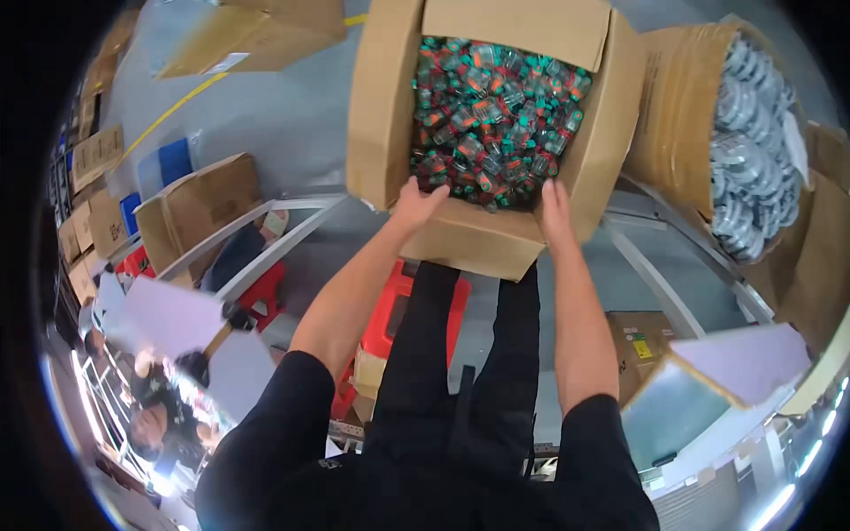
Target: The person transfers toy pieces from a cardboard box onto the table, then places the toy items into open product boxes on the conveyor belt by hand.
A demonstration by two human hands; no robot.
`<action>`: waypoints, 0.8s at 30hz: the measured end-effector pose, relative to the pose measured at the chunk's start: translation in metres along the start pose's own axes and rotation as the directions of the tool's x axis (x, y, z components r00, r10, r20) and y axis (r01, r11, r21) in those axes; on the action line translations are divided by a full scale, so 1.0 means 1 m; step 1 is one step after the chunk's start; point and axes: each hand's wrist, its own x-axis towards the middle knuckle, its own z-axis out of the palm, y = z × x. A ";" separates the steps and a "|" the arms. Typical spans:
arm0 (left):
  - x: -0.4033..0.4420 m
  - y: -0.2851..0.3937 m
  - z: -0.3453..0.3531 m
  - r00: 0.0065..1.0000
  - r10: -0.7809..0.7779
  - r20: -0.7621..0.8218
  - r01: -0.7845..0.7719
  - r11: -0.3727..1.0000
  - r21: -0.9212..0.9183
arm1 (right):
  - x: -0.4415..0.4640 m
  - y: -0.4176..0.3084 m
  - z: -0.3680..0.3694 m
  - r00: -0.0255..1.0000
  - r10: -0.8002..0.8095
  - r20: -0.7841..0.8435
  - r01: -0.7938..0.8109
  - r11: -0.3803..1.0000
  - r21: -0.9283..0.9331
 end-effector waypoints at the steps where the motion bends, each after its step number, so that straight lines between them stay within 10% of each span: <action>1: 0.024 -0.005 -0.002 0.995 0.064 0.083 -0.057 0.995 -0.076 | 0.038 0.003 0.012 0.997 -0.052 -0.053 0.049 0.997 -0.060; 17: 0.176 -0.026 0.041 0.977 -0.199 0.074 0.205 0.976 -0.079 | 0.121 0.035 0.095 0.994 0.097 0.043 -0.106 0.942 0.319; 24: 0.152 -0.015 0.053 0.969 -0.167 0.183 0.218 0.925 -0.311 | 0.125 0.064 0.103 0.946 0.077 0.314 -0.066 0.997 -0.047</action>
